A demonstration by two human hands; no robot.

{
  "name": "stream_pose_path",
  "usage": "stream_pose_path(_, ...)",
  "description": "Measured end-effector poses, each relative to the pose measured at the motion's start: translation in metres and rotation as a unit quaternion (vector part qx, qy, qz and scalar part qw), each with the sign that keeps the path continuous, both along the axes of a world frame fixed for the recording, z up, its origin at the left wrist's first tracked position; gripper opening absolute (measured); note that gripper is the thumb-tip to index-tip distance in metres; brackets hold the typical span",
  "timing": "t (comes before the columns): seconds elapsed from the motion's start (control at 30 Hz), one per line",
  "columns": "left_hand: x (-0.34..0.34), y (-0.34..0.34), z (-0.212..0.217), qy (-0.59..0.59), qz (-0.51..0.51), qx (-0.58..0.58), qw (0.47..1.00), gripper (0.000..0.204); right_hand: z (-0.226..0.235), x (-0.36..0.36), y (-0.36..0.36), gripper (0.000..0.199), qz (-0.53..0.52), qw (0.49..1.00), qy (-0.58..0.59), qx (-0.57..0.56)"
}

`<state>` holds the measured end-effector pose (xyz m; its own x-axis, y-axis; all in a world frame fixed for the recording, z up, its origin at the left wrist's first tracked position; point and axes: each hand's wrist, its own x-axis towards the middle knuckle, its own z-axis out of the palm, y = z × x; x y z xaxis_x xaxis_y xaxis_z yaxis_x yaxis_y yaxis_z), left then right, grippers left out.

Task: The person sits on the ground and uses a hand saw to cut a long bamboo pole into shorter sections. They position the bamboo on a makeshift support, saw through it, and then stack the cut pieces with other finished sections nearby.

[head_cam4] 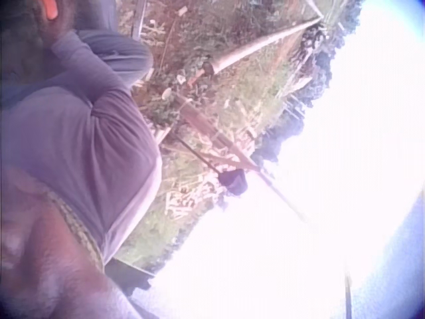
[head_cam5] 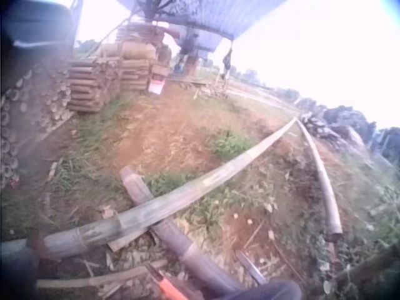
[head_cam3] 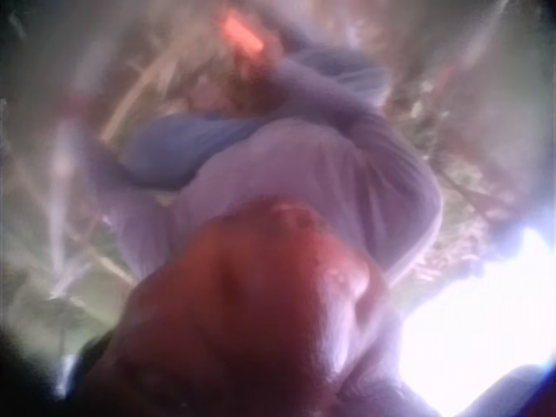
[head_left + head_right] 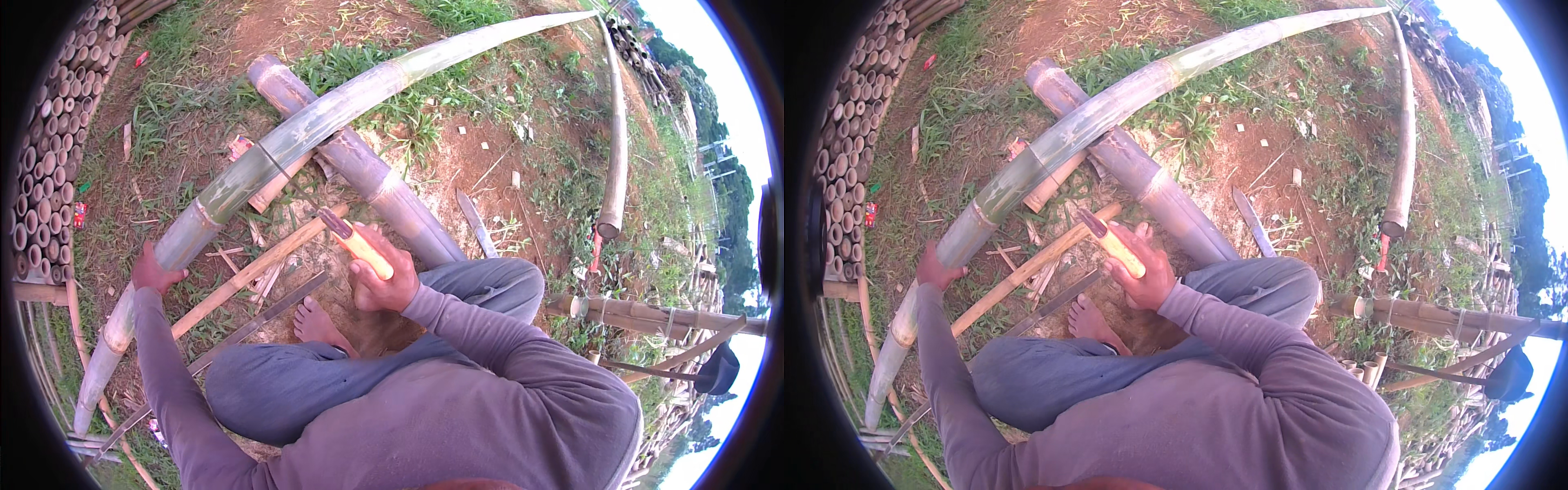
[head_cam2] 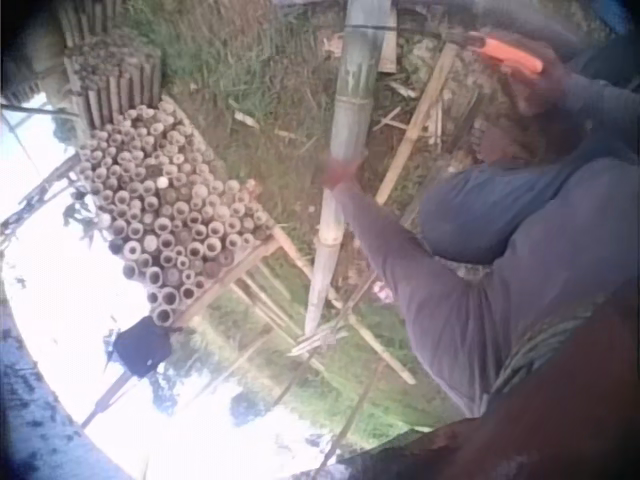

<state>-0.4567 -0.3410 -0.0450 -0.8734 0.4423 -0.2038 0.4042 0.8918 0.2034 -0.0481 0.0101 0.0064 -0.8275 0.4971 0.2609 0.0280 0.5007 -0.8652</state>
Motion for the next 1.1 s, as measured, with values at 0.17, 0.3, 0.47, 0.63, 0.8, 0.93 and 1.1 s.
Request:
stream_pose_path(0.17,-0.001,0.008,0.013,0.017,-0.002,-0.068,0.998,0.106,0.045,-0.001,0.024,0.062,-0.087,0.980,0.133,0.121)
stream_pose_path(0.3,-0.012,-0.005,0.001,0.024,-0.028,-0.049,0.998,0.110,0.040,0.019,0.070,0.060,-0.215,0.970,0.097,0.062)
stream_pose_path(0.47,0.006,0.012,0.019,0.017,-0.007,-0.098,0.995,0.107,-0.023,0.079,0.121,0.052,-0.317,0.939,0.110,-0.077)
stream_pose_path(0.63,0.044,0.013,0.035,0.088,-0.032,-0.145,0.985,0.096,-0.025,0.113,0.118,0.056,-0.330,0.925,0.075,-0.175)
stream_pose_path(0.8,0.079,0.025,0.052,0.136,-0.004,-0.178,0.975,0.093,-0.012,0.090,0.117,0.057,-0.330,0.918,0.120,-0.187)
stream_pose_path(0.93,0.078,0.032,0.058,0.120,-0.007,-0.195,0.973,0.098,-0.024,0.076,0.120,0.055,-0.338,0.924,0.117,-0.134)
stream_pose_path(1.1,0.045,0.011,0.047,-0.040,-0.014,-0.113,0.993,0.105,-0.063,0.090,0.130,0.065,-0.298,0.904,-0.180,0.249)
